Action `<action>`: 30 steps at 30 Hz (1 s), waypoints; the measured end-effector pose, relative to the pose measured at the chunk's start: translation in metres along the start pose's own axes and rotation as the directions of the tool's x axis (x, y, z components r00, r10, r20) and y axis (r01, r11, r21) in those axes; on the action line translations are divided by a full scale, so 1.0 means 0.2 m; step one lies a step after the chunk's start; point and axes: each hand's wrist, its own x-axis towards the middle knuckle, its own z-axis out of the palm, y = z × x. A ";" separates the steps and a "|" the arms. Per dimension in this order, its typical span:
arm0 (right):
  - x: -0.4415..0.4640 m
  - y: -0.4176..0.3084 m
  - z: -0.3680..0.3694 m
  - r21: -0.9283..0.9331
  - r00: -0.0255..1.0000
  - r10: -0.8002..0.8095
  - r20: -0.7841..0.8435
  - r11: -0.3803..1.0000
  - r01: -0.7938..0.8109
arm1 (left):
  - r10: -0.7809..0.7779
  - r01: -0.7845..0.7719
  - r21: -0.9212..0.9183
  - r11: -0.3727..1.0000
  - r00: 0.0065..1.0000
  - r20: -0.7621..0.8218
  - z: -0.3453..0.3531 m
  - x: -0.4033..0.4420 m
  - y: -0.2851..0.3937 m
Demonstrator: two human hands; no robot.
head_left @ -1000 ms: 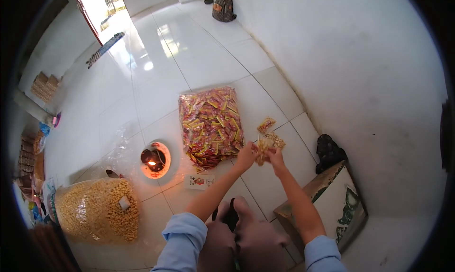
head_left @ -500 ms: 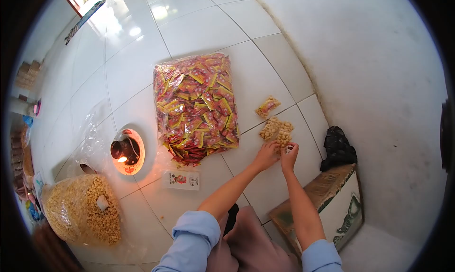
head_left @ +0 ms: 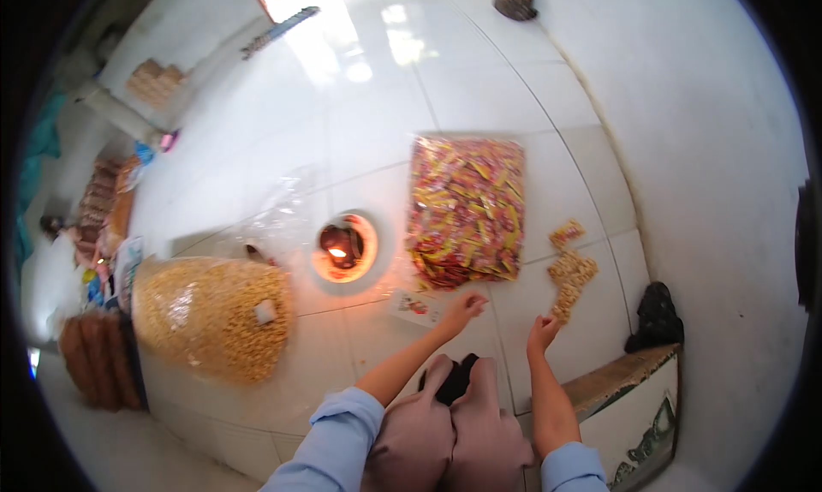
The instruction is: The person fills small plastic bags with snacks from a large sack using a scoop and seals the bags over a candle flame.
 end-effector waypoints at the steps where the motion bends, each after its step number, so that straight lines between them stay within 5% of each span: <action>1: -0.07 -0.01 0.01 0.162 0.965 -0.165 0.205 0.978 0.133 | -0.028 0.035 0.058 0.998 0.993 -0.118 -0.17 -0.15 -0.06; 2: -0.15 -0.02 0.01 0.197 0.954 -0.197 0.225 0.968 0.153 | -0.124 0.068 -0.175 0.982 0.935 -0.332 -0.31 -0.34 -0.09; 3: -0.22 -0.03 0.00 0.215 0.914 -0.290 0.283 0.948 0.234 | -0.184 0.223 0.034 0.974 0.874 -0.450 -0.46 -0.55 -0.07; 4: -0.28 -0.04 -0.01 0.236 0.863 -0.384 0.329 0.918 0.319 | -0.153 0.140 -0.066 0.988 0.810 -0.566 -0.59 -0.74 -0.22; 6: -0.36 -0.09 -0.08 0.246 0.818 -0.424 0.388 0.903 0.352 | -0.177 0.304 0.011 0.953 0.582 -0.794 -0.75 -1.09 -0.21; 11: -0.42 -0.18 -0.19 0.110 0.688 -0.537 0.488 0.820 0.562 | -0.274 0.479 -0.078 0.875 0.355 -0.894 -0.86 -1.57 -0.37; 14: -0.44 -0.18 -0.20 0.040 0.640 -0.511 0.574 0.798 0.601 | -0.300 0.481 -0.089 0.872 0.382 -0.874 -0.86 -1.61 -0.49; 18: -0.50 -0.24 -0.05 0.047 0.568 -0.536 0.625 0.751 0.658 | -0.373 0.406 -0.116 0.906 0.641 -0.670 -0.91 -1.34 -0.49; 22: -0.61 -0.33 0.25 0.108 0.463 -0.670 0.580 0.627 0.772 | -0.207 0.297 0.043 0.954 0.756 -0.621 -0.91 -0.95 -0.50; 24: -0.70 -0.45 0.37 0.200 0.357 -0.742 0.568 0.545 0.814 | 0.055 0.147 0.231 0.962 0.724 -0.688 -0.89 -0.75 -0.48; 29: -0.81 -0.73 0.68 0.342 -0.015 -0.810 0.586 0.231 0.911 | 0.123 0.074 0.227 0.971 0.663 -0.739 -0.95 -0.43 -0.56; 30: -0.84 -0.78 0.70 0.336 -0.012 -0.801 0.598 0.237 0.912 | 0.208 0.045 0.338 0.940 0.710 -0.673 -0.98 -0.40 -0.60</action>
